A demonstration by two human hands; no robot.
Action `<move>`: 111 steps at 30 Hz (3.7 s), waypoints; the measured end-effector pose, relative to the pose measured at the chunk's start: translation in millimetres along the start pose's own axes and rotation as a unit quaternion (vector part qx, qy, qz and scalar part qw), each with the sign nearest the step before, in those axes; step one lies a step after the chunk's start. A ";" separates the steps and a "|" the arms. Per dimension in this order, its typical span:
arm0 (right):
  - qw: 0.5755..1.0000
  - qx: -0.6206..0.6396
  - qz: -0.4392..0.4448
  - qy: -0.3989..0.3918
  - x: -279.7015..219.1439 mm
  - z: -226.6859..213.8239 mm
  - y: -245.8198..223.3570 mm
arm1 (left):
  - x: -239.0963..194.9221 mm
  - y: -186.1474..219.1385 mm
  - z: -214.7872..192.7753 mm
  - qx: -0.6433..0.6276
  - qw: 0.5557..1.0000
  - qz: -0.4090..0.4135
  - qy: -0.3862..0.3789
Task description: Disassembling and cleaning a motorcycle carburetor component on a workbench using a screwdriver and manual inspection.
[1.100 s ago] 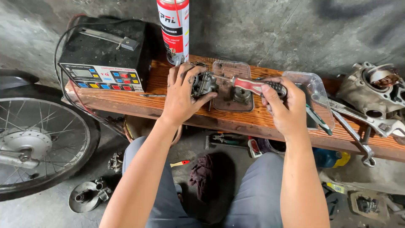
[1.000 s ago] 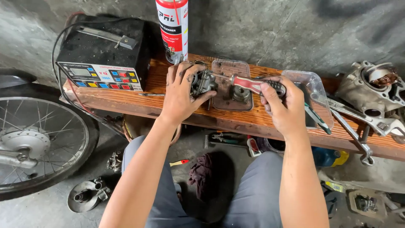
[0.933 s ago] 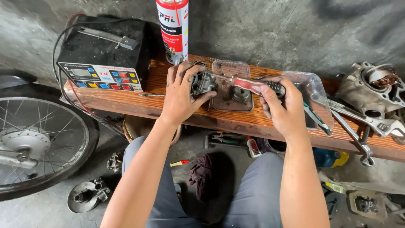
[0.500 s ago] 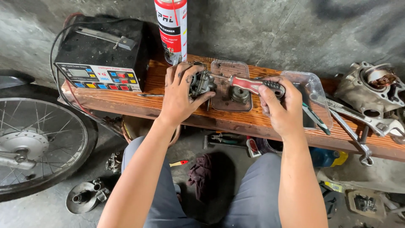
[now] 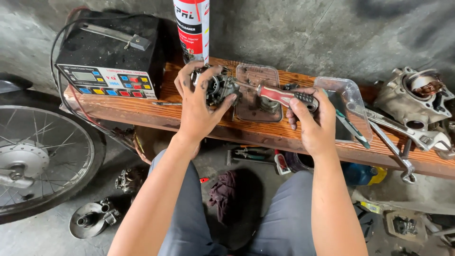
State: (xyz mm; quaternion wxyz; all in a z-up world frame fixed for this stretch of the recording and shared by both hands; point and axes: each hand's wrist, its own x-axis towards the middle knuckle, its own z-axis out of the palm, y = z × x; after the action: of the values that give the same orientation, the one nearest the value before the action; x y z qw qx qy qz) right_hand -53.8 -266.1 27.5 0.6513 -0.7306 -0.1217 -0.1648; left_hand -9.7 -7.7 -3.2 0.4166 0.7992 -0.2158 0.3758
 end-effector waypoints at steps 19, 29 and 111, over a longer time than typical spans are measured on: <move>0.982 -0.159 -0.061 0.082 -18.9 23.8 0.9 | 0.1 17.9 -2.7 -0.019 0.988 -0.155 0.006; 0.971 -0.229 -0.036 0.058 -18.4 33.0 11.7 | 4.8 4.4 -8.0 0.077 0.987 0.137 0.044; 0.988 0.041 -0.148 0.000 24.7 72.4 -54.4 | -12.8 3.3 11.6 -0.105 0.983 0.131 0.076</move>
State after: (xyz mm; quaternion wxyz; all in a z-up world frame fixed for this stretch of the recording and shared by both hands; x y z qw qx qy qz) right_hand -46.6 -188.5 79.9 0.6493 -0.6768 -0.2352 -0.2548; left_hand -14.9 -18.8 -15.8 0.4601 0.6852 -0.3248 0.4619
